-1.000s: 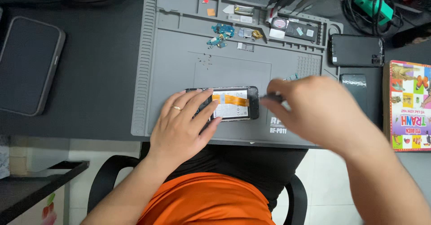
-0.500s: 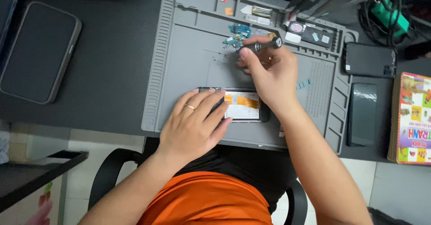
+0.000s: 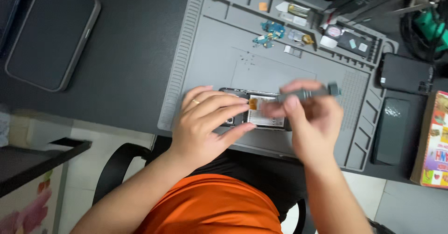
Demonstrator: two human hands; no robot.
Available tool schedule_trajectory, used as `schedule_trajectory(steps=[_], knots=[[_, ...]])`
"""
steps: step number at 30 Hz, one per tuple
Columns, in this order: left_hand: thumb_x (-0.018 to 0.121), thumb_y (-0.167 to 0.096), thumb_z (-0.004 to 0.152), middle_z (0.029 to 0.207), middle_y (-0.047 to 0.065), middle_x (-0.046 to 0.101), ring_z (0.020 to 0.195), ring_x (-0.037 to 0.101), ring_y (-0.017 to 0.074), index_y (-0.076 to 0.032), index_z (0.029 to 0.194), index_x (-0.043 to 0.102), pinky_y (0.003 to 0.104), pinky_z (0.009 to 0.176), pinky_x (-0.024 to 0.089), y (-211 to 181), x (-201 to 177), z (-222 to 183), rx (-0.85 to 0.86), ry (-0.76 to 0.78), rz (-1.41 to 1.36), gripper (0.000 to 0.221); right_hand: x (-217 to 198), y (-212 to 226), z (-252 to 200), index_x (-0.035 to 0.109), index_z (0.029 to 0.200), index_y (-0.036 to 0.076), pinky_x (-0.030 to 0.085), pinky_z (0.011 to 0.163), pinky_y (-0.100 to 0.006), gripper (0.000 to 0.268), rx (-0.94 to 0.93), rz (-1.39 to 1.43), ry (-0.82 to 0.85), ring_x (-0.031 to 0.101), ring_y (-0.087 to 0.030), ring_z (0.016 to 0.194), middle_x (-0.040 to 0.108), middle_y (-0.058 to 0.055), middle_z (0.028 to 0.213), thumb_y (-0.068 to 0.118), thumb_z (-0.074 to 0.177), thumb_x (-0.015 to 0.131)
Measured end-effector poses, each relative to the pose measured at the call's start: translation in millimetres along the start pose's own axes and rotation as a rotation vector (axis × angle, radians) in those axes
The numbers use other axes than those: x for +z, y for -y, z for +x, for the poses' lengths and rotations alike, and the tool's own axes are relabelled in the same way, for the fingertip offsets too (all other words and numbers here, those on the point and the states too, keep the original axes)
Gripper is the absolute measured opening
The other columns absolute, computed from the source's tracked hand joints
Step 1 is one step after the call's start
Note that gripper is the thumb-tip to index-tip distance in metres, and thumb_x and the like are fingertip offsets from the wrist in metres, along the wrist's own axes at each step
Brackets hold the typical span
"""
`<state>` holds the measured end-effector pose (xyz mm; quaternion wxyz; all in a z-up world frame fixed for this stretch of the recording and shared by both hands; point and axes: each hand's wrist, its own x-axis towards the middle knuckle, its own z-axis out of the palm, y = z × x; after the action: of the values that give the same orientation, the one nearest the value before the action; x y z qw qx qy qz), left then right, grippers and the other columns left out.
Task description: The person uses a screwdriver to remove screws from a disassembled smartphone placed on a gray work mat. Screws are placed into a compartmented tray. The person continues unscrewing and organizing components throughout the clip.
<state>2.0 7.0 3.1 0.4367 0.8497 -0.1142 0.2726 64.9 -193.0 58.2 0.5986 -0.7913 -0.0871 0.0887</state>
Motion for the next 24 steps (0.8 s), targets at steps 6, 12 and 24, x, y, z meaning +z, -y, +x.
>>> schedule_trajectory(steps=[6, 12, 24], knots=[[0.093, -0.025, 0.096, 0.114, -0.002, 0.081, 0.100, 0.076, 0.0221, -0.014, 0.108, 0.082, 0.043, 0.109, 0.043, 0, -3, 1, 0.020, 0.084, -0.018, 0.019, 11, -21, -35, 0.065, 0.113, -0.001, 0.074, 0.073, -0.039, 0.042, 0.030, 0.203, -0.076, 0.082, -0.030, 0.073, 0.074, -0.020, 0.081, 0.038, 0.099, 0.073], [0.088, -0.013, 0.100, 0.111, -0.004, 0.080, 0.089, 0.075, 0.0180, -0.016, 0.103, 0.081, 0.043, 0.104, 0.045, -2, -4, 1, 0.088, 0.081, -0.032, 0.009, 13, -32, -48, 0.064, 0.112, 0.000, 0.075, 0.072, -0.040, 0.042, 0.010, 0.181, -0.147, 0.083, -0.034, 0.071, 0.073, -0.020, 0.084, 0.039, 0.098, 0.074], [0.090, -0.014, 0.098, 0.105, -0.004, 0.082, 0.089, 0.079, 0.0172, -0.012, 0.101, 0.081, 0.041, 0.101, 0.047, 0, -5, -2, 0.112, 0.078, -0.148, 0.010, 20, -32, -67, 0.059, 0.109, -0.001, 0.077, 0.073, -0.044, 0.039, -0.161, 0.144, -0.212, 0.082, -0.040, 0.077, 0.070, -0.026, 0.089, 0.036, 0.103, 0.070]])
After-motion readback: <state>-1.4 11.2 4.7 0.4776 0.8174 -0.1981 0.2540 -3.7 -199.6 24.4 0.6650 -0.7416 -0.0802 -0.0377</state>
